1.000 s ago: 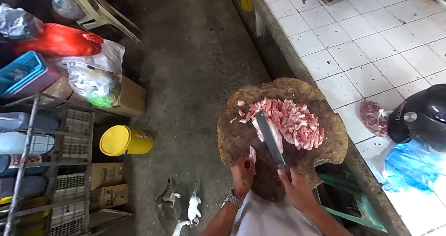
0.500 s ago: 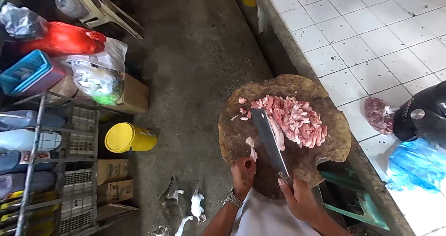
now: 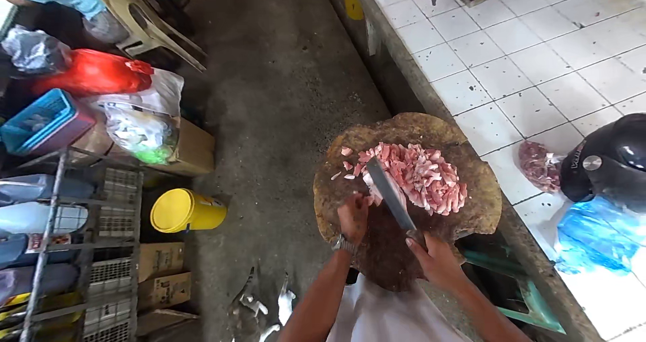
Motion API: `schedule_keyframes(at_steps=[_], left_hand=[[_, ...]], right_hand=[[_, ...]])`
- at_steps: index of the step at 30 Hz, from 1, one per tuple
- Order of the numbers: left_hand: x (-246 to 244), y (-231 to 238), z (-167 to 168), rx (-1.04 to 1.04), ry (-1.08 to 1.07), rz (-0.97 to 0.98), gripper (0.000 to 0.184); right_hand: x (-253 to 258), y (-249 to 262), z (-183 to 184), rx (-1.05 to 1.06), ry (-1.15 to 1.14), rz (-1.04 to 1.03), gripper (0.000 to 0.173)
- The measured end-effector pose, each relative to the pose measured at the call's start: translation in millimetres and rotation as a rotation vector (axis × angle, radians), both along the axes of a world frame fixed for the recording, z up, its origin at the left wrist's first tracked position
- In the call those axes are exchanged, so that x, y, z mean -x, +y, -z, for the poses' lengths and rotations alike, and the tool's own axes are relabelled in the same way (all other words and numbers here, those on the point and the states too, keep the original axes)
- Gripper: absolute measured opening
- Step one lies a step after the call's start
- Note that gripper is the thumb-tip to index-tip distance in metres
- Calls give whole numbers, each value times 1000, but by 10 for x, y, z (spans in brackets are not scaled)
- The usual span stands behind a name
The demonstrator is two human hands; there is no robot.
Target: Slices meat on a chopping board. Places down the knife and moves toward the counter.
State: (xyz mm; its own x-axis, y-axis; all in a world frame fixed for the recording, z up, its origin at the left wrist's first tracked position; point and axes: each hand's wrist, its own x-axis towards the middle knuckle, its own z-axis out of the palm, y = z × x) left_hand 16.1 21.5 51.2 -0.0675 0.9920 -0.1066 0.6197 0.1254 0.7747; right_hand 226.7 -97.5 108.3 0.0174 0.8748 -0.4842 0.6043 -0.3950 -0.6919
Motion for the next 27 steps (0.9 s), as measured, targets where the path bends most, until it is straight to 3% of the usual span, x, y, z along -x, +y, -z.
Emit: schedule_keyframes(at_steps=[4, 6, 9, 12, 14, 17, 23, 25, 27], left_hand=[[-143, 255, -154, -259, 58, 144, 24], [-212, 175, -114, -372, 201, 346, 22], [-387, 44, -14, -309, 466, 678, 30], [-538, 38, -21, -233, 577, 575, 39], [-550, 69, -44, -192, 599, 625, 52], [-599, 153, -8, -203, 577, 817, 44], [-830, 428, -47, -277, 664, 845, 43], [-793, 468, 0, -344, 601, 807, 40], [-665, 543, -5, -340, 369, 684, 33]], right_hand=[[-191, -41, 49, -89, 270, 303, 39], [-344, -74, 46, -54, 387, 401, 34], [-633, -97, 176, 34, 591, 488, 35], [-761, -117, 241, 37, 694, 495, 39], [-762, -163, 235, 13, 715, 508, 37], [-753, -231, 246, -23, 733, 574, 37], [-749, -238, 211, -65, 747, 664, 36], [-748, -269, 204, -85, 757, 683, 36], [-719, -332, 208, -111, 749, 704, 34]])
